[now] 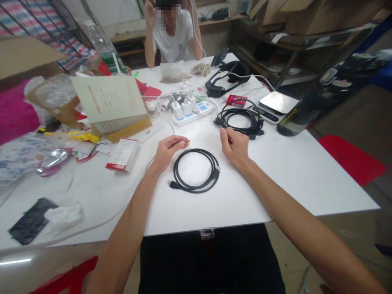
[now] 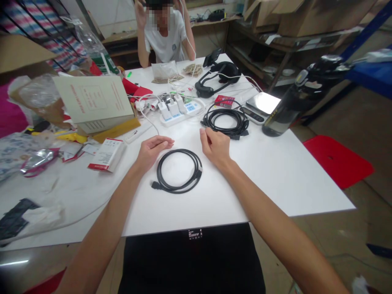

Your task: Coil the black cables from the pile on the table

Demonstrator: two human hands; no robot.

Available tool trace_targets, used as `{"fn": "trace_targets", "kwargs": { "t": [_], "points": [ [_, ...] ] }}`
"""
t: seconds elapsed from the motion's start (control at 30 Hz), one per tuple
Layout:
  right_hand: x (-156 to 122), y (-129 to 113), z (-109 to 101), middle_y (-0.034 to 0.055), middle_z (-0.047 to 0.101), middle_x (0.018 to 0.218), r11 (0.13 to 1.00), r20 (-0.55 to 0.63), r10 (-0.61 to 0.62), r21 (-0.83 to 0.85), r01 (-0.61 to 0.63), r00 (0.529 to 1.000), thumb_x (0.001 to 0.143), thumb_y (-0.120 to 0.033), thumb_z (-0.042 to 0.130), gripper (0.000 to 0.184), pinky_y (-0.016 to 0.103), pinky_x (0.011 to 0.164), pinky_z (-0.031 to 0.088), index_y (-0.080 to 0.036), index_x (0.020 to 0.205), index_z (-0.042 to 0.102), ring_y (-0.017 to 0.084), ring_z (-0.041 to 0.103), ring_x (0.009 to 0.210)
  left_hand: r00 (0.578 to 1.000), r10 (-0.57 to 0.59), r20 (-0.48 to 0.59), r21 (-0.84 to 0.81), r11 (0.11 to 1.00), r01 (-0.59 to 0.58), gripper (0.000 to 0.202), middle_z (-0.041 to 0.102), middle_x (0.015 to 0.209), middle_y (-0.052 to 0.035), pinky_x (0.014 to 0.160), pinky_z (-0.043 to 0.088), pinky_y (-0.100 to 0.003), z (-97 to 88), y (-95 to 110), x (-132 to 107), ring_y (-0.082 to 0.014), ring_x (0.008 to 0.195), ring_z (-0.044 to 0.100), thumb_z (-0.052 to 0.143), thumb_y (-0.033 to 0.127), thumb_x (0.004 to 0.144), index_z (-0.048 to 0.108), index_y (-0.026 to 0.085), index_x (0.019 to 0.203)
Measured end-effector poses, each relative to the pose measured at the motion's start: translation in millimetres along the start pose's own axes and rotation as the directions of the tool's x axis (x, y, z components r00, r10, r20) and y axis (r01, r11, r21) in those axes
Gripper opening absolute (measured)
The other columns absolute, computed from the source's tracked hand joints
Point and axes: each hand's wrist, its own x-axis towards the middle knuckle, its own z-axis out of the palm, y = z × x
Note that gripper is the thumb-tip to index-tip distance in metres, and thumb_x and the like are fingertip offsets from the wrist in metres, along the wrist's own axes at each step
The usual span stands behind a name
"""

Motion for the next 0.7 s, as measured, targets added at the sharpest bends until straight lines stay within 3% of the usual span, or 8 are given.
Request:
{"fn": "trace_targets", "kwargs": {
  "t": [0.23,0.37,0.5,0.7],
  "points": [
    [13,28,-13,0.0041,0.047,0.061,0.986,-0.07,-0.025,-0.163,0.014,0.997,0.112,-0.056,0.031,0.055,0.035,0.075,0.036,-0.022,0.069,0.041,0.016,0.044,0.063,1.0,0.0,-0.007,-0.028,1.0,0.0,0.035,0.083,0.115,-0.012,0.107,0.06,-0.043,-0.1,0,1,-0.0241,0.107,0.078,0.088,0.046,0.087,0.083,0.018,0.108],
    [18,56,-22,0.0073,0.063,0.078,0.964,-0.122,0.008,-0.263,-0.04,0.992,0.106,-0.057,0.046,0.042,0.041,0.093,0.04,-0.021,0.087,0.057,0.024,0.058,0.087,0.999,-0.001,-0.037,-0.082,0.997,-0.002,0.038,0.083,0.116,-0.0118,0.107,0.059,-0.04,0.4,-4,3,-0.0222,0.109,0.077,0.088,0.046,0.089,0.082,0.018,0.114],
    [16,71,-19,0.0113,0.071,0.1,0.953,-0.06,0.03,-0.299,-0.047,0.998,0.1,-0.063,0.055,0.045,0.045,0.102,0.04,-0.019,0.104,0.064,0.029,0.06,0.105,0.995,-0.022,-0.102,-0.134,0.991,0.009,0.044,0.082,0.114,-0.0119,0.105,0.059,-0.04,1.1,-6,6,-0.0215,0.106,0.077,0.085,0.052,0.09,0.079,0.017,0.116],
    [13,78,-14,0.0179,0.068,0.123,0.947,0.03,0.047,-0.321,-0.035,0.998,0.095,-0.07,0.061,0.057,0.049,0.106,0.04,-0.018,0.117,0.07,0.035,0.057,0.121,0.993,-0.04,-0.113,-0.141,0.99,0.024,0.049,0.082,0.118,-0.0134,0.106,0.06,-0.043,2.0,-5,7,-0.0251,0.113,0.078,0.081,0.058,0.092,0.076,0.018,0.12]
  ]
}}
